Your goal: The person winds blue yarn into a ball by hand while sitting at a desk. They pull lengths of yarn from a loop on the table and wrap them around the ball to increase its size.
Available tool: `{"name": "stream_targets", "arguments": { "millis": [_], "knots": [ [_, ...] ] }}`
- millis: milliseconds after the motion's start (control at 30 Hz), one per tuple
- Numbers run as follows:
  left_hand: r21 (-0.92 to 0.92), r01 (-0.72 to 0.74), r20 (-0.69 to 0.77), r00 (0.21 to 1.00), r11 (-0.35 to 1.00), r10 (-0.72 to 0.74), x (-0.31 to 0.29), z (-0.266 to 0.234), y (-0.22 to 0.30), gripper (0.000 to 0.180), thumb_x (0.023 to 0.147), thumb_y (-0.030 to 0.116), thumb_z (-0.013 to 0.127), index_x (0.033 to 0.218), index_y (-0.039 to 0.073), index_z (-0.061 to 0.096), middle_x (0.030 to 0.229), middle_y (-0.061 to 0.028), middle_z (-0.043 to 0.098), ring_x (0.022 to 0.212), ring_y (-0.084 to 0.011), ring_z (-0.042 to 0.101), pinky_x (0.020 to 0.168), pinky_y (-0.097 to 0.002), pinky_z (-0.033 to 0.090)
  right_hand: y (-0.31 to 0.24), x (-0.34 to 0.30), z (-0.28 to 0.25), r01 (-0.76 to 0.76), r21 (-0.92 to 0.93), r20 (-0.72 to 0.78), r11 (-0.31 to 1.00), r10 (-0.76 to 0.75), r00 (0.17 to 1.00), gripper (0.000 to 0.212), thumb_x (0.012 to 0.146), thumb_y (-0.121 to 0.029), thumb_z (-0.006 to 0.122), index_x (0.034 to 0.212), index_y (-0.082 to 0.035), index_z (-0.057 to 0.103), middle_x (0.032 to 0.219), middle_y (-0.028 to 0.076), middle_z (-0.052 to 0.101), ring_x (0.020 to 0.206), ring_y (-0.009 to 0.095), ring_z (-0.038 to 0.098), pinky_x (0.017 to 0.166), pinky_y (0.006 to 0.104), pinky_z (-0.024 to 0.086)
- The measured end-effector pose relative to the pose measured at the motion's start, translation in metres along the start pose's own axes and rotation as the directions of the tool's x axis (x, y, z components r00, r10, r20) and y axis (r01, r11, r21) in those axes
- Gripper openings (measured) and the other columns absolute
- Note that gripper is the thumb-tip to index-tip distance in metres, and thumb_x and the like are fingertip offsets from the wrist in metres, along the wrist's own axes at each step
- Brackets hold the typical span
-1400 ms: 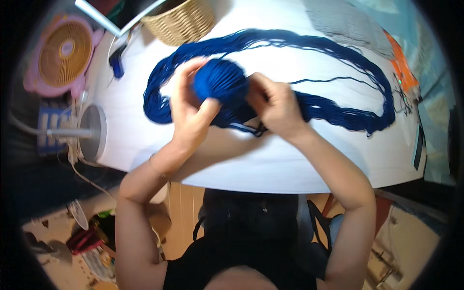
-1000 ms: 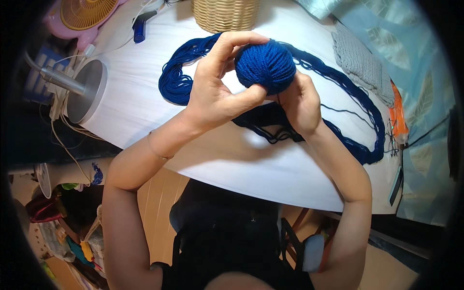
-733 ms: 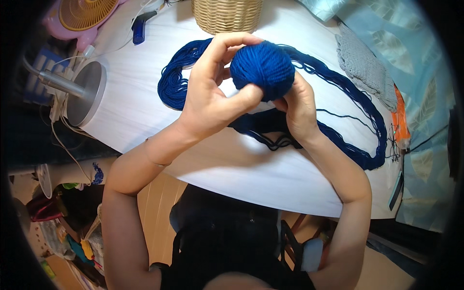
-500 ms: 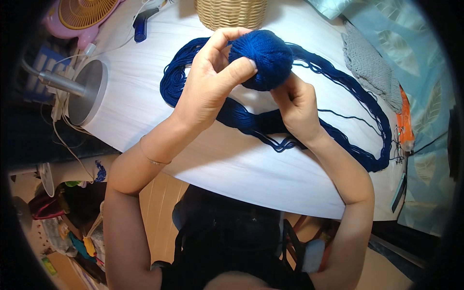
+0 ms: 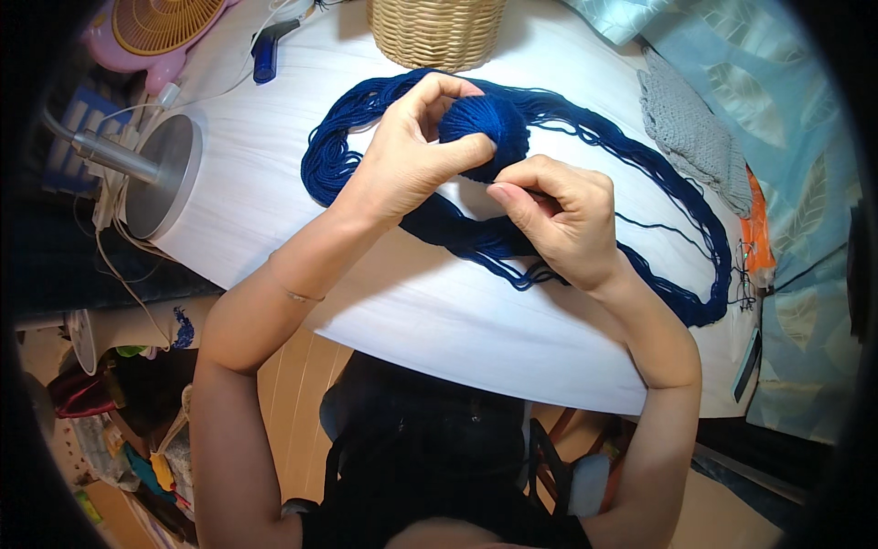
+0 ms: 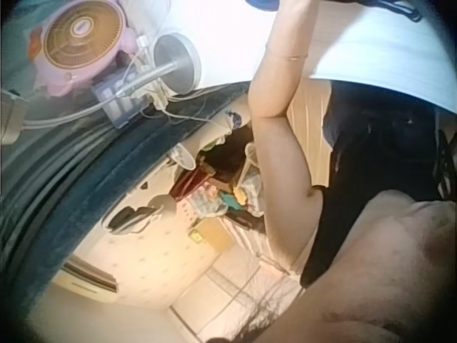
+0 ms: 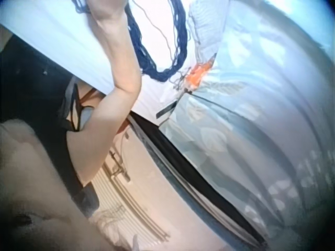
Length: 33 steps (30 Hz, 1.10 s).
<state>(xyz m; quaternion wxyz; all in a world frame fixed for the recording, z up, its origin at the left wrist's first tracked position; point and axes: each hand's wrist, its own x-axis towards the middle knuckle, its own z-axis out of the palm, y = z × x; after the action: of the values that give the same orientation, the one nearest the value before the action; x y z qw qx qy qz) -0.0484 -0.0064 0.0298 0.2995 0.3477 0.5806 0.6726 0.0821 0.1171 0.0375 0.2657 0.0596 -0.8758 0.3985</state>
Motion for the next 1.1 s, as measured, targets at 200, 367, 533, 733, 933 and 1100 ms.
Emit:
{"name": "stream_targets", "arguments": {
  "millis": [200,367,533,733,933,1100],
  "knots": [
    [0.03,0.007,0.08,0.997,1.0,-0.009,0.0,0.0,-0.008,0.04,0.072,0.003,0.061,0.11,0.002,0.05,0.098,-0.0035,0.055,0.085,-0.0075,0.054,0.076,-0.0208,0.046,0.003,0.005,-0.006,0.074,0.007,-0.027,0.997,-0.074,0.997,0.007,0.079,-0.007,0.068,0.081,-0.001,0.065,0.066,0.005,0.063,0.052,0.01,0.059,0.046,0.0209,0.044],
    [0.035,0.031,0.101,0.994,0.999,-0.034,-0.004,0.002,-0.002,0.038,0.072,0.003,0.06,0.109,0.002,0.051,0.098,-0.0033,0.055,0.085,-0.0066,0.052,0.076,-0.0202,0.046,0.007,0.006,-0.01,0.216,-0.088,-0.054,0.972,-0.221,0.974,0.011,0.075,-0.006,0.071,0.082,-0.003,0.063,0.069,0.005,0.062,0.057,0.012,0.06,0.048,0.0209,0.047],
    [0.039,0.027,0.144,0.989,0.999,-0.032,-0.005,0.003,-0.003,0.04,0.071,0.005,0.062,0.11,0.001,0.053,0.099,-0.0034,0.054,0.086,-0.0059,0.05,0.075,-0.0197,0.044,0.012,0.007,-0.013,0.228,-0.143,-0.093,0.963,-0.243,0.966,0.013,0.073,-0.009,0.073,0.08,-0.004,0.063,0.069,0.003,0.06,0.054,0.011,0.056,0.047,0.0204,0.045],
    [0.065,-0.027,0.192,0.981,0.998,0.014,-0.005,0.004,-0.005,0.042,0.07,0.002,0.06,0.111,0.0,0.053,0.099,-0.0038,0.054,0.092,-0.0091,0.05,0.079,-0.022,0.042,0.023,0.007,-0.013,0.208,-0.097,-0.133,0.973,-0.22,0.966,0.012,0.075,-0.014,0.072,0.079,-0.006,0.064,0.069,0.002,0.059,0.058,0.01,0.056,0.051,0.0196,0.045],
    [0.088,-0.131,0.185,0.976,0.987,0.113,-0.004,0.006,-0.011,0.039,0.069,0.006,0.065,0.106,0.001,0.057,0.083,-0.0029,0.057,0.074,-0.0089,0.055,0.065,-0.0216,0.048,0.026,0.005,-0.01,0.052,0.097,-0.189,0.994,-0.033,0.981,0.012,0.078,-0.016,0.07,0.078,-0.006,0.065,0.072,0.002,0.06,0.064,0.009,0.056,0.057,0.02,0.046],
    [0.092,-0.152,0.209,0.969,0.984,0.131,-0.009,0.009,-0.006,0.041,0.068,0.005,0.064,0.108,0.002,0.057,0.087,-0.0028,0.057,0.08,-0.0089,0.055,0.069,-0.0224,0.049,0.028,0.005,-0.01,0.044,0.19,-0.209,0.981,-0.003,0.978,0.013,0.08,-0.017,0.069,0.078,-0.005,0.064,0.074,0.001,0.06,0.067,0.009,0.057,0.06,0.0196,0.048]
  ]
}}
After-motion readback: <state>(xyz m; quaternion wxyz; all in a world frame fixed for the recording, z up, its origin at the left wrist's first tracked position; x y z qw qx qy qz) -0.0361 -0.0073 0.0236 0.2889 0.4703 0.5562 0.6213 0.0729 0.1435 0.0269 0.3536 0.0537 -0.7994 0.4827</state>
